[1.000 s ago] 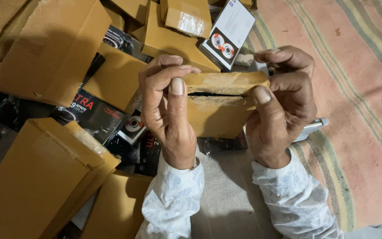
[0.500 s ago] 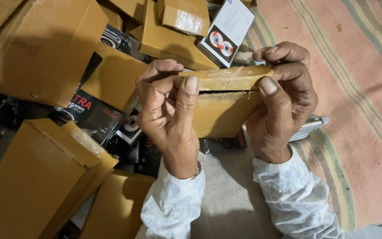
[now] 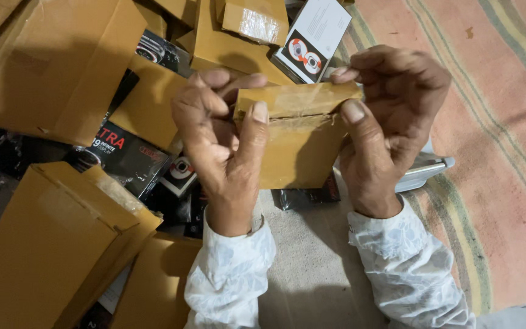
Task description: The person repeatedly places small black product boxes into brown cardboard shipping boxes, closes the flaps, and seals them with clear packing tape using a tape dispenser. Finished boxes are stacked on the right side of the table.
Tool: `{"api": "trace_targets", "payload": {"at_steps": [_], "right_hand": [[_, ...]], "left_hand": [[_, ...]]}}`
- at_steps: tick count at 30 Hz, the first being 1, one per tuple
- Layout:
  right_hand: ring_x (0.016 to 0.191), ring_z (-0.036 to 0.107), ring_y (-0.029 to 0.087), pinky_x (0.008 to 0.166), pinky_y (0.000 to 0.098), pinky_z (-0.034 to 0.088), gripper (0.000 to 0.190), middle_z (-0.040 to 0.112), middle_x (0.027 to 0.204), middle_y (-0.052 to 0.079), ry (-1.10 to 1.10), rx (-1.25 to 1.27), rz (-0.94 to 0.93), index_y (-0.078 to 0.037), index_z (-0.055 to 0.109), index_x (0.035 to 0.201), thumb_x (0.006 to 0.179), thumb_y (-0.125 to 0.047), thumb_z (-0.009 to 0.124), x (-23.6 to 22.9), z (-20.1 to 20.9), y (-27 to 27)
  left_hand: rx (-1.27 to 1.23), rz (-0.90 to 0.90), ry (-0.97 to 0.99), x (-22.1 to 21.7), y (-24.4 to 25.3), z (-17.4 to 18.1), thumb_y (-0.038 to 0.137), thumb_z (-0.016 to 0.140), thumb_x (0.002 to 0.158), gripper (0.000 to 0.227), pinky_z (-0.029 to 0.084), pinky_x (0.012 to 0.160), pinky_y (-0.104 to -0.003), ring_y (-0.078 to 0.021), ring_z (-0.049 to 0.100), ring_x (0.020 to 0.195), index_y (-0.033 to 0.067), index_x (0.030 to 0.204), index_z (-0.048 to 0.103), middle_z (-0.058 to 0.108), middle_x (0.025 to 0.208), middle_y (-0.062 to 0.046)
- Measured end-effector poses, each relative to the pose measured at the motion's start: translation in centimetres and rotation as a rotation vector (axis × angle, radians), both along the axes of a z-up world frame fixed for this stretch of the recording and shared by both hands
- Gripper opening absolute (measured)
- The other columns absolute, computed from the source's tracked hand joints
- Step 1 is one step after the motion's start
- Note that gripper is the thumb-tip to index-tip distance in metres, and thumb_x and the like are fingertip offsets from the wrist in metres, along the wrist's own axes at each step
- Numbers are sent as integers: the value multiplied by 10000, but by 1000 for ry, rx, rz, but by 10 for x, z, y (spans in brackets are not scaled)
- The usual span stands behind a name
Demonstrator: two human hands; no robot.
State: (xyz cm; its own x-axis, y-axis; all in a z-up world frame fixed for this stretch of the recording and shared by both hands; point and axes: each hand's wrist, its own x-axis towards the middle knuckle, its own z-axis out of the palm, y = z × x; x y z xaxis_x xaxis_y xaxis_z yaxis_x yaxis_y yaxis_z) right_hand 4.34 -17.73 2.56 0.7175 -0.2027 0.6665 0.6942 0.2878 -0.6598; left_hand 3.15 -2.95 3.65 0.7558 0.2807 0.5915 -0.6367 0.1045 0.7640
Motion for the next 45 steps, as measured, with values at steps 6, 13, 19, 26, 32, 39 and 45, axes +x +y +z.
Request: {"api": "trace_targets", "payload": {"at_steps": [6, 13, 19, 26, 32, 39, 45], "right_hand": [[1141, 631, 199, 1031, 356, 538, 163, 557, 1216, 95, -84, -203, -129, -12, 563, 1090, 1025, -135, 647, 1, -8, 2], [1129, 649, 212, 1000, 347, 557, 151, 511, 1195, 73, -72, -224, -237, 2, 551, 1072, 1060, -41, 696, 5, -13, 1], [1097, 621, 181, 1036, 328, 555, 159, 540, 1206, 89, 90, 44, -193, 20, 567, 1021, 1089, -1, 710, 1, -23, 9], [1125, 590, 166, 1002, 294, 520, 185, 550, 1210, 94, 131, -106, -171, 35, 642, 920, 1030, -16, 782, 0, -27, 11], [1248, 560, 221, 1066, 360, 516, 151, 597, 1284, 160, 187, -396, -137, 41, 696, 909, 973, -42, 804, -1, 4, -7], [1072, 641, 212, 884, 329, 533, 173, 672, 1147, 152, 249, -368, -450, 12, 703, 923, 1017, -133, 708, -54, 21, -89], [924, 630, 232, 785, 354, 474, 357, 679, 1012, 153, 862, -885, -519, 13, 726, 1008, 1059, -331, 647, -57, -8, -136]], "left_hand": [[343, 49, 6, 0, 3, -13, 266, 591, 1096, 216, 549, 965, -303, -190, 567, 1232, 61, 1145, 640, 509, 1316, -115], [702, 172, -54, 14, -2, -29, 482, 687, 1086, 433, 511, 1133, -353, -234, 483, 1388, 206, 1398, 568, 378, 1510, -76], [982, 239, 62, -13, -11, -11, 496, 896, 823, 1015, 490, 1169, -504, -486, 332, 1504, 291, 1589, 263, 130, 1604, -281], [1102, 177, 255, -21, -4, 11, 328, 1055, 431, 1471, 455, 1112, -593, -568, 386, 1388, 182, 1610, 188, 189, 1530, -367], [1082, 184, 358, -14, -15, -4, 312, 1036, 483, 1202, 452, 1072, -592, -500, 451, 1324, 136, 1460, 359, 332, 1443, -317], [1426, -299, 386, -2, -52, -36, 399, 1015, 354, 1277, 304, 1064, -679, -472, 452, 1265, 153, 1474, 453, 457, 1354, -289], [1409, -244, 378, -9, -79, -53, 606, 943, 526, 915, 239, 1108, -688, -425, 508, 1183, 83, 1190, 594, 554, 1243, -235]]}}
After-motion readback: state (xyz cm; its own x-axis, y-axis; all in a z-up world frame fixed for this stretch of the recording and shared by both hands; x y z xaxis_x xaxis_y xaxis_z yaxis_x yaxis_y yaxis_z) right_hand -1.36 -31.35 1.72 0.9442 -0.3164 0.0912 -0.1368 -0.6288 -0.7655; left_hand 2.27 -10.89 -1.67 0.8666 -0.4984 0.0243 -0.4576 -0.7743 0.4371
